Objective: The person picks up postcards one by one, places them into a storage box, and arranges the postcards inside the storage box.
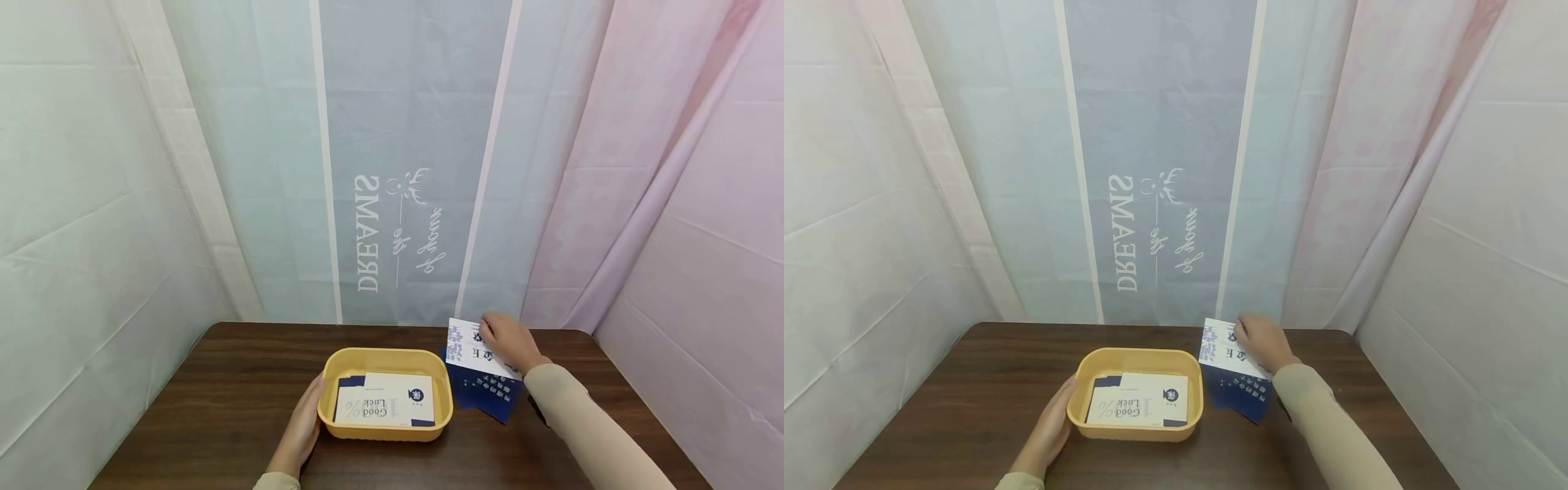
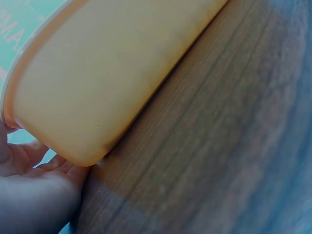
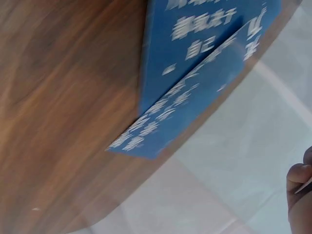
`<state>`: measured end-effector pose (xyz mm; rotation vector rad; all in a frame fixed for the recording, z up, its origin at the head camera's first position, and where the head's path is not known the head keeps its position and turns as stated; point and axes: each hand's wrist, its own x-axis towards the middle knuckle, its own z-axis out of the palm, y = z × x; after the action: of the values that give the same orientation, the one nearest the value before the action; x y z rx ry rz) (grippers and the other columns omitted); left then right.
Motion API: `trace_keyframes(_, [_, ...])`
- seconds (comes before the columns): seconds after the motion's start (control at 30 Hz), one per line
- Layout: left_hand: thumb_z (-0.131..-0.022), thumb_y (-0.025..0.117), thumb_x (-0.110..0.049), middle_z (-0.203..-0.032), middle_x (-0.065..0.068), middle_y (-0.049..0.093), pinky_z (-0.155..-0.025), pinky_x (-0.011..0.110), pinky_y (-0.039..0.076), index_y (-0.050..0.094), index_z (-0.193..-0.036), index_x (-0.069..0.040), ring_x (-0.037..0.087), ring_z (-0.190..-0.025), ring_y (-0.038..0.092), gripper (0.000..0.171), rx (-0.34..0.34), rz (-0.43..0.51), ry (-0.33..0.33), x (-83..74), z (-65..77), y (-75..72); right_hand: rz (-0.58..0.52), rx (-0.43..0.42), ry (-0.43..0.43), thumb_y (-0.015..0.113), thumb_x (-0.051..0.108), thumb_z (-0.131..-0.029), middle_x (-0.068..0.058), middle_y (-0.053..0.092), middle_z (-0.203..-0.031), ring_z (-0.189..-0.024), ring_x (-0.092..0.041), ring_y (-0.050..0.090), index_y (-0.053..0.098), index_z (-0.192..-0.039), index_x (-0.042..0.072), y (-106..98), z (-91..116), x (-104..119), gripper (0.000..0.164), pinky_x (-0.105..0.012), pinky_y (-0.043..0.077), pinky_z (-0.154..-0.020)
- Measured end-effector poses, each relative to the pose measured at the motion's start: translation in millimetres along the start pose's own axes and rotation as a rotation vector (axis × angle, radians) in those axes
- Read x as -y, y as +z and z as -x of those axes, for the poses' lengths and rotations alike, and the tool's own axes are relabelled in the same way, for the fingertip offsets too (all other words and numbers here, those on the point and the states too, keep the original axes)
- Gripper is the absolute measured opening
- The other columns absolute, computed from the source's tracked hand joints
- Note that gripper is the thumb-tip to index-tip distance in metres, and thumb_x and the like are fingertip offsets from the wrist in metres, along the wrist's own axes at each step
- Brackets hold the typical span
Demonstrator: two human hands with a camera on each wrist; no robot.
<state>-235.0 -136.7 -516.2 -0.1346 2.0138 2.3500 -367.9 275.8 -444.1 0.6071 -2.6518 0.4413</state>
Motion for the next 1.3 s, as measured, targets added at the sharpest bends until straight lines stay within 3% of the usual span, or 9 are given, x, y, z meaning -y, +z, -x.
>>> trace_keyframes(0.43, [-0.110, 0.031, -0.044, -0.164, 0.026, 0.008, -0.119, 0.059, 0.005, 0.014, -0.158, 0.005, 0.041, -0.150, 0.004, 0.070, -0.004, -0.004, 0.000, -0.8, 0.5, -0.3, -0.059, 0.081, -0.149, 0.052, 0.018, -0.098, 0.009, 0.049, -0.079, -0.068, -0.010, 0.045, 0.059, -0.092, 0.020, 9.3, -17.3, 69.1, 0.010, -0.030, 0.041, -0.061])
trace_keyframes(0.77, [-0.110, 0.032, -0.044, -0.163, 0.027, 0.009, -0.119, 0.058, 0.005, 0.015, -0.157, 0.006, 0.042, -0.150, 0.005, 0.071, -0.003, 0.003, 0.013, 1.3, 0.7, -0.2, -0.061, 0.256, -0.096, 0.052, 0.025, -0.100, 0.010, 0.054, -0.089, -0.075, -0.009, 0.050, 0.062, -0.104, 0.019, 11.3, -22.7, 118.4, 0.012, -0.030, 0.047, -0.068])
trace_keyframes(1.07, [-0.110, 0.032, -0.044, -0.163, 0.027, 0.010, -0.119, 0.059, 0.005, 0.015, -0.157, 0.006, 0.042, -0.150, 0.006, 0.070, 0.010, 0.011, 0.028, 1.4, 1.2, -0.2, -0.103, 0.420, -0.094, 0.050, 0.026, -0.100, 0.010, 0.053, -0.082, -0.072, -0.011, 0.052, 0.059, -0.103, 0.020, 22.4, -33.2, 142.9, 0.011, -0.031, 0.045, -0.066])
trace_keyframes(1.3, [-0.110, 0.031, -0.042, -0.163, 0.027, 0.008, -0.119, 0.058, 0.005, 0.013, -0.157, 0.007, 0.042, -0.150, 0.005, 0.070, 0.027, 0.015, 0.038, 2.0, 0.8, -0.2, -0.110, 0.542, -0.130, 0.053, 0.025, -0.101, 0.009, 0.059, -0.088, -0.076, -0.010, 0.054, 0.062, -0.106, 0.017, 29.3, -38.6, 162.7, 0.013, -0.029, 0.048, -0.069])
